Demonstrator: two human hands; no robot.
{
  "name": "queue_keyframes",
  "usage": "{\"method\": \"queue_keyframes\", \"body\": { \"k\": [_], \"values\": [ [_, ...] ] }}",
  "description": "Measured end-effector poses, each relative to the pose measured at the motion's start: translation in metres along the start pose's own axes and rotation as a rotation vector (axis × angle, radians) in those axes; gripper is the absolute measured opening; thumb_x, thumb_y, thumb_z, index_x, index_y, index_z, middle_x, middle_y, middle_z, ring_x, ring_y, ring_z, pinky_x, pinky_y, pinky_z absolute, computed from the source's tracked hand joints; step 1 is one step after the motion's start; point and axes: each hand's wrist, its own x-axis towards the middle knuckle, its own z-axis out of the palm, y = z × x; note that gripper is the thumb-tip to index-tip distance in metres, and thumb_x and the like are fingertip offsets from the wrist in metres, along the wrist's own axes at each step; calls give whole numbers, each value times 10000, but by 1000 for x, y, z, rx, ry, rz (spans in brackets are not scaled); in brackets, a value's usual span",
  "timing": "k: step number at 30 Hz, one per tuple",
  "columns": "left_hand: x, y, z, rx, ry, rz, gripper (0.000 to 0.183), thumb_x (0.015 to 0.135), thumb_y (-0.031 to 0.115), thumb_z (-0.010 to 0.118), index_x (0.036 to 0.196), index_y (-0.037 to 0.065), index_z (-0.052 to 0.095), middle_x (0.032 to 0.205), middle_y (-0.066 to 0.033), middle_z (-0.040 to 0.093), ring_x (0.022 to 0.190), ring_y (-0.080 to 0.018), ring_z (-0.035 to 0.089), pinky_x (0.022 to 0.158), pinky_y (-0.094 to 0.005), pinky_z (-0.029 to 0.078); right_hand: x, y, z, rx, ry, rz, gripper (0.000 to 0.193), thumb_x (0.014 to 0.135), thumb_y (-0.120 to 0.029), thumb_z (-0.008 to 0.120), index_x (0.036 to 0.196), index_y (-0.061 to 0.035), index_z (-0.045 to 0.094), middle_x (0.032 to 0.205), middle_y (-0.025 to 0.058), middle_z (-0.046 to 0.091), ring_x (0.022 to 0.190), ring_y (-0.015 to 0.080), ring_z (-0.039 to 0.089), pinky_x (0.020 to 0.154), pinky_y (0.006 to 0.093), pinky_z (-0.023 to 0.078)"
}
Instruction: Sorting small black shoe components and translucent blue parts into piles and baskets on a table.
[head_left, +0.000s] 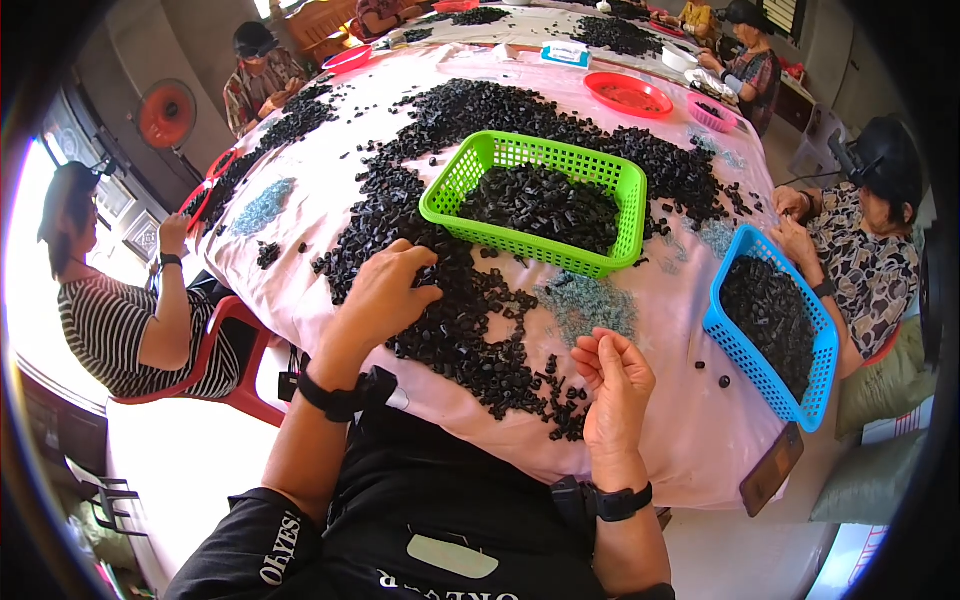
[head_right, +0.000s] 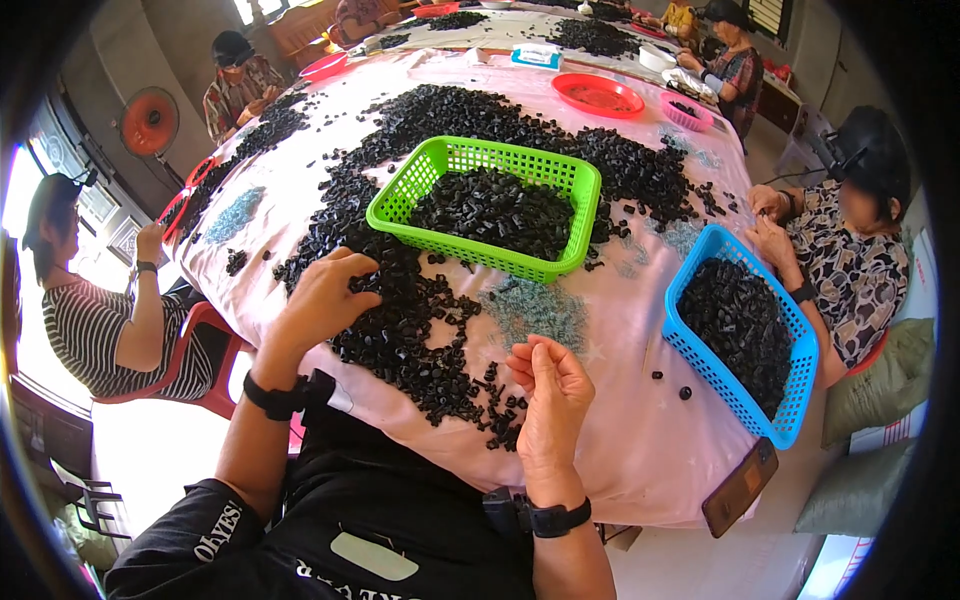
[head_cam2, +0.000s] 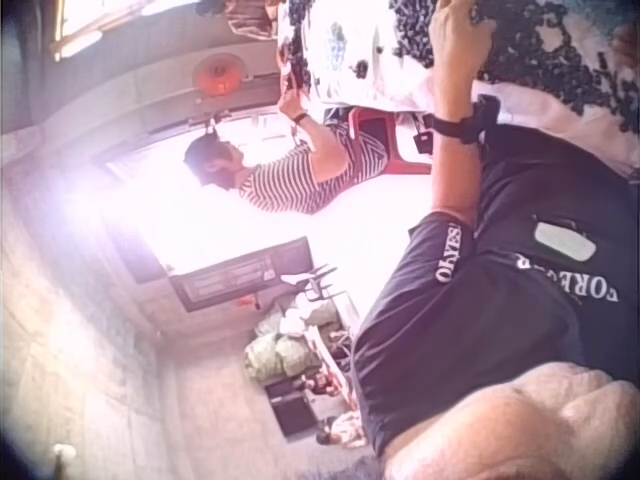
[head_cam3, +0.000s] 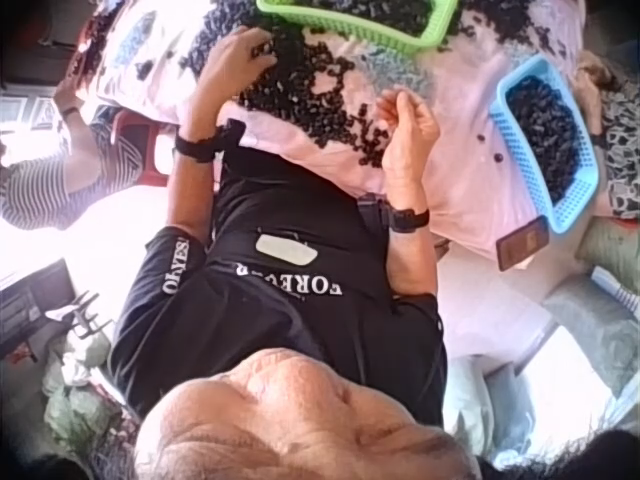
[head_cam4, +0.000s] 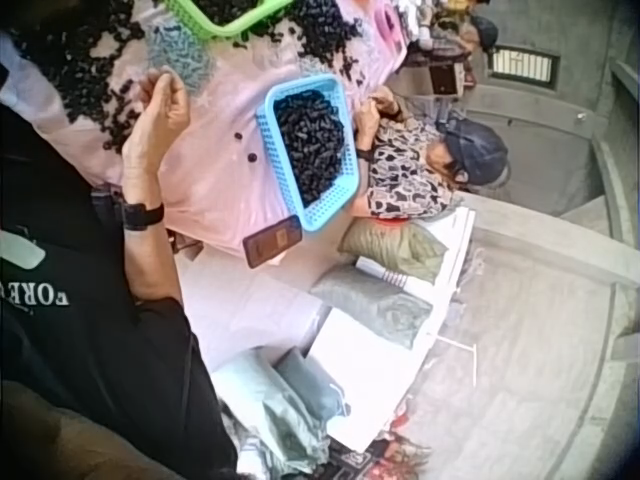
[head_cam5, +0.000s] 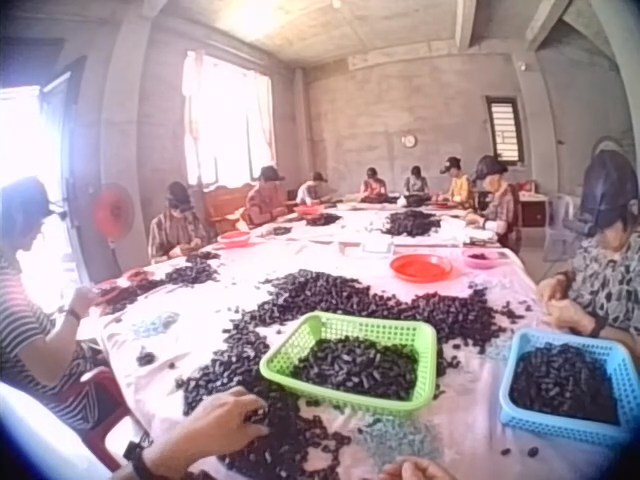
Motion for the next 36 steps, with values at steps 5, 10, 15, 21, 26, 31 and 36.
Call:
{"method": "queue_keyframes", "body": {
  "k": [5,10,15,21,26,31,36],
  "values": [
    [-29,-20,-19,57,-74,-59,414,718,219,817,1062,24,695,922,-167,668,844,-352,666,770,-429,524,1,0,0,6,-7,-14,184,1007,-150,612,1075,9,675,922,83,709,783,149,684,741,259,555],
    [-49,-18,-10,84,-110,-163,525,713,265,826,1148,25,656,977,-178,658,915,-351,663,801,-427,531,-2,2,5,-39,-8,3,187,1003,-151,616,1073,13,672,920,84,708,783,154,685,741,264,564],
    [-33,-7,2,-54,-57,-191,454,734,134,811,1125,-25,643,986,-184,651,953,-356,656,825,-438,524,-2,3,3,-45,-15,0,189,1003,-155,617,1078,10,671,922,86,708,783,150,684,740,263,562],
    [-15,-15,21,-13,49,-39,483,726,138,814,1160,9,644,926,-154,659,836,-314,662,742,-396,533,-1,1,2,-31,-6,17,182,1004,-149,615,1077,7,675,923,84,708,786,147,683,730,253,554],
    [3,-11,27,32,10,-20,487,722,144,819,1158,7,650,936,-165,662,878,-324,665,791,-400,530,0,1,2,-21,-2,18,177,1004,-142,614,1074,8,678,919,84,708,784,146,681,729,254,554],
    [13,-9,31,64,-32,28,446,719,157,818,1116,11,678,951,-167,665,910,-326,667,807,-402,531,0,2,2,-17,-11,15,178,1000,-135,619,1073,17,677,911,88,708,783,149,682,730,258,558],
    [15,-1,29,127,-59,69,370,734,154,796,1064,20,695,945,-153,663,915,-343,662,809,-416,524,0,1,2,-21,-12,18,185,1000,-138,620,1078,21,677,915,91,710,783,151,684,728,259,558]
  ]
}}
